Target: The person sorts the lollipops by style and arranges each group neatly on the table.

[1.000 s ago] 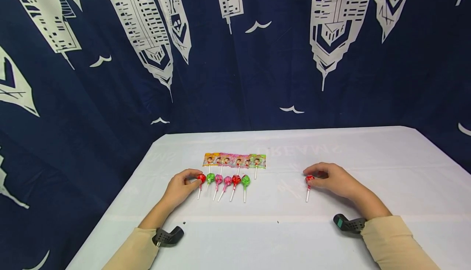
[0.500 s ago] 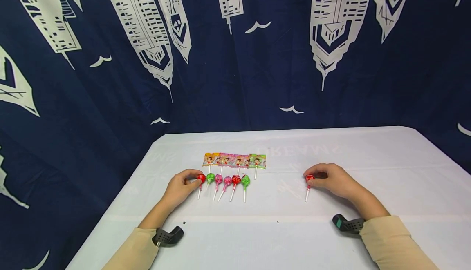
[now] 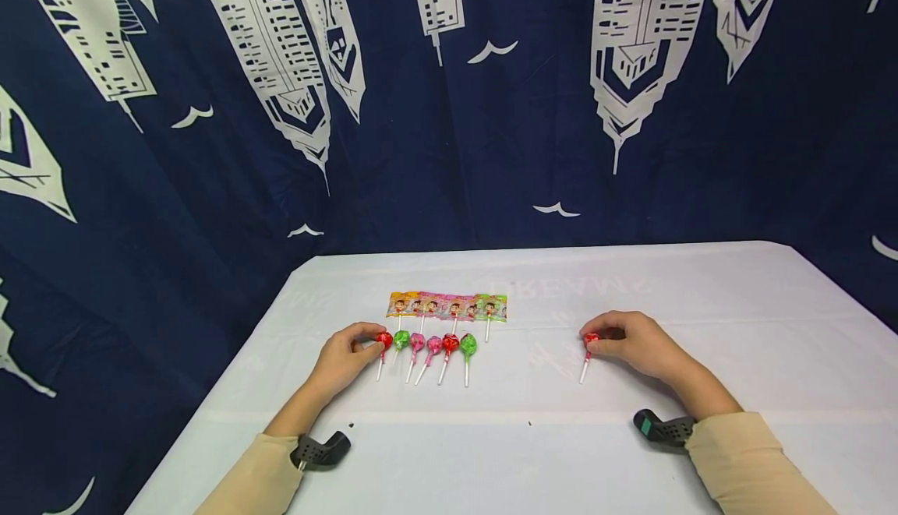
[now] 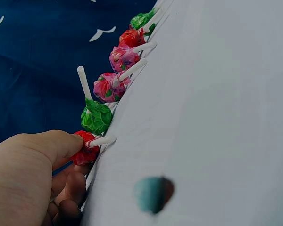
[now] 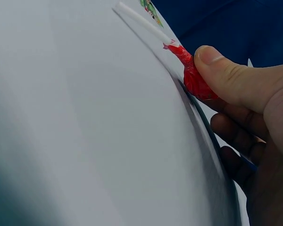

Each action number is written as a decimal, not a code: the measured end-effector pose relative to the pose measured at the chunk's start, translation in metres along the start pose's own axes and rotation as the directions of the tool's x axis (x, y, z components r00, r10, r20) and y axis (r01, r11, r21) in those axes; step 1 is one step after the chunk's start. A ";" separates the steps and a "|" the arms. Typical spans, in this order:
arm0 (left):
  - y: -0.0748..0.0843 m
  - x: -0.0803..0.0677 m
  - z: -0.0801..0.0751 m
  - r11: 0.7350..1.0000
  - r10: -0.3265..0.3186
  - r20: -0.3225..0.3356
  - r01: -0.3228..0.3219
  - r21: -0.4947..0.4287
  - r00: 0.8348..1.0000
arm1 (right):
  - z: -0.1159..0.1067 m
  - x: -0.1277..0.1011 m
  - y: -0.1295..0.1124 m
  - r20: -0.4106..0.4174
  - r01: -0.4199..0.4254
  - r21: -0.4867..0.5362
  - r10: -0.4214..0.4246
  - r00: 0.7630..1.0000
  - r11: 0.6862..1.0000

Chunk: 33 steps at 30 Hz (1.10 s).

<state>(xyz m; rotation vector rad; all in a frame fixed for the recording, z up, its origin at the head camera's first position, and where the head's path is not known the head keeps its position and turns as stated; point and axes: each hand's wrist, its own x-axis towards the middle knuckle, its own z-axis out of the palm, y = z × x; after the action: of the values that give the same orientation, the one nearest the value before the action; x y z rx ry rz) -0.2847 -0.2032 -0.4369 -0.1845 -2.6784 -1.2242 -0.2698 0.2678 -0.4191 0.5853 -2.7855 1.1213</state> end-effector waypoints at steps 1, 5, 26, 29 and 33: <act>0.000 0.000 0.000 1.000 -0.004 0.000 0.004 -0.002 1.000 | 0.000 0.000 0.000 -0.001 -0.004 -0.001 0.004 1.000 1.000; 0.000 0.000 0.001 1.000 -0.002 -0.003 0.002 0.002 1.000 | 0.000 0.001 0.000 -0.002 -0.010 0.004 0.010 1.000 1.000; -0.002 0.001 0.001 1.000 0.008 -0.008 -0.008 0.015 1.000 | 0.001 0.008 -0.020 -0.062 -0.018 -0.007 0.018 0.998 1.000; -0.001 0.002 0.001 1.000 0.007 -0.005 -0.007 0.011 1.000 | 0.003 0.010 -0.028 -0.049 -0.016 0.023 0.017 0.999 1.000; 0.000 0.001 0.001 1.000 -0.001 -0.004 0.001 0.009 1.000 | 0.005 0.014 -0.035 -0.035 -0.024 0.043 0.025 0.999 0.999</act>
<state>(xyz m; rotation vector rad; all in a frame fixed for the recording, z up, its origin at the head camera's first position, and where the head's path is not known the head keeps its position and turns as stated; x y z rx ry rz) -0.2857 -0.2026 -0.4369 -0.1793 -2.6807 -1.2120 -0.2688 0.2370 -0.3968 0.5311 -2.7522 1.1863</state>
